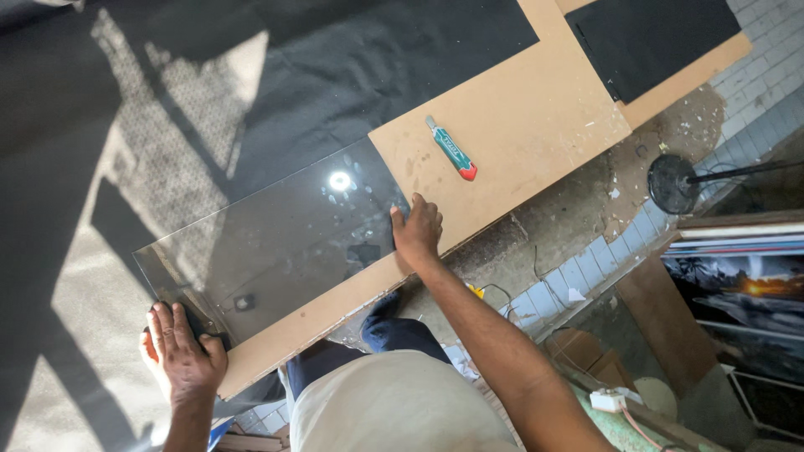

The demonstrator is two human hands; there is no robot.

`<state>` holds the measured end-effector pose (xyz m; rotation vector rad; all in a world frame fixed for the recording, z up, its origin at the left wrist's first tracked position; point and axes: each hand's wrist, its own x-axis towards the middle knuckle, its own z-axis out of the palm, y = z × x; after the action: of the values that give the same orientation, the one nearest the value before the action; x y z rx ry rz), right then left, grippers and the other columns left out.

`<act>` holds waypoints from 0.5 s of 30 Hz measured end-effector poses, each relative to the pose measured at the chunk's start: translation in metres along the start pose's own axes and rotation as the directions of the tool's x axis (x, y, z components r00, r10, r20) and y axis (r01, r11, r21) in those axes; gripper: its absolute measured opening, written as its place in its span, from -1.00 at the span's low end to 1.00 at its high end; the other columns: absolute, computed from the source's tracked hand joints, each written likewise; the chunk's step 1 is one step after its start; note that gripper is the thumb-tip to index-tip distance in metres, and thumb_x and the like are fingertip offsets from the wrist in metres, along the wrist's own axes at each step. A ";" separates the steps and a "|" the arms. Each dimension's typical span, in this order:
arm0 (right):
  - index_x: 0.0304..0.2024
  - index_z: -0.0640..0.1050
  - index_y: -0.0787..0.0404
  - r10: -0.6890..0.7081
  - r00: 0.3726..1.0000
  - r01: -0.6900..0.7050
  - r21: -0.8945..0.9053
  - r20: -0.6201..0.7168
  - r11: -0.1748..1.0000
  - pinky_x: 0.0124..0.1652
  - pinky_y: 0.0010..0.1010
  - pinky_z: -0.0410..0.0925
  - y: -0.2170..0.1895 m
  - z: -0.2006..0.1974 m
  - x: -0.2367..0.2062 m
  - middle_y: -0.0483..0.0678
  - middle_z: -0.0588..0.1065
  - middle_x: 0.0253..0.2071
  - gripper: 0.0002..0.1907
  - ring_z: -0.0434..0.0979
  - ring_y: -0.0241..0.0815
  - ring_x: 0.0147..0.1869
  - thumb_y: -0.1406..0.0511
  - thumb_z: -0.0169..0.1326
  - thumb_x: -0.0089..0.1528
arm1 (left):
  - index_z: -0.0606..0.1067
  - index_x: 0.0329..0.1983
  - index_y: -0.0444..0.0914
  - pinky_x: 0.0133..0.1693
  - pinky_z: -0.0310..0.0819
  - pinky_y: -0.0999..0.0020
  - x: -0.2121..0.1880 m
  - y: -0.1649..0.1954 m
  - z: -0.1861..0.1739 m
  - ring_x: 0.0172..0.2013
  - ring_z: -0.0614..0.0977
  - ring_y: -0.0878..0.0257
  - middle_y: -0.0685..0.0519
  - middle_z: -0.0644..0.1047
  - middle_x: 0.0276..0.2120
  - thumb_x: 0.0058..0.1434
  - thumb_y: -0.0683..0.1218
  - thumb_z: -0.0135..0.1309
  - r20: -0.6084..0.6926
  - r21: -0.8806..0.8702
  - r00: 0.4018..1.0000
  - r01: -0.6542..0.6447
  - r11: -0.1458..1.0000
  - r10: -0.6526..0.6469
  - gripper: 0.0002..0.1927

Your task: The person uses a utility knife to cut a rectangular piece of black film along the edges of a transparent glass sheet placed on a cardboard work surface. The person repeatedly aligns the glass, scores the film, and removes the excess film pieces.

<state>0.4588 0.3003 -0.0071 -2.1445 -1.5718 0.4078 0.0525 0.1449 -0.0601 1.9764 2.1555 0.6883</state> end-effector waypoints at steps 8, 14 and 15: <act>-0.42 0.53 0.16 0.025 0.608 -0.739 0.554 0.794 0.383 -0.36 -0.40 0.21 0.058 -0.019 0.065 -0.20 0.36 -0.48 -0.67 0.25 -0.30 -0.40 0.12 0.18 0.34 | 0.25 0.45 -0.48 0.48 -0.14 -0.27 0.012 0.028 -0.008 0.52 0.15 -0.33 -0.46 0.19 0.48 0.27 -0.05 -0.29 -0.029 0.018 0.999 0.027 0.999 -0.027 -0.30; -0.32 0.45 0.08 -0.022 0.618 -0.780 0.616 0.786 0.105 -0.27 -0.52 0.27 0.077 -0.011 0.060 -0.25 0.40 -0.33 -0.75 0.34 -0.43 -0.26 0.22 0.29 0.29 | 0.25 0.47 -0.46 0.50 -0.08 -0.25 0.016 0.043 -0.004 0.53 0.17 -0.30 -0.42 0.19 0.50 0.26 -0.08 -0.28 0.000 0.053 0.999 0.050 0.997 -0.050 -0.30; -0.23 0.48 0.11 -0.044 0.627 -0.774 0.628 0.778 0.078 -0.23 -0.55 0.28 0.080 -0.010 0.062 -0.24 0.42 -0.28 -0.78 0.37 -0.44 -0.21 0.24 0.30 0.29 | 0.28 0.46 -0.47 0.49 -0.06 -0.26 0.018 0.047 -0.003 0.52 0.20 -0.31 -0.42 0.22 0.49 0.26 -0.09 -0.26 -0.015 0.078 0.999 0.035 0.996 -0.034 -0.30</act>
<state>0.5477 0.3371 -0.0383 -1.2164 -0.3528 1.9456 0.0912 0.1627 -0.0342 1.9721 2.2527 0.6229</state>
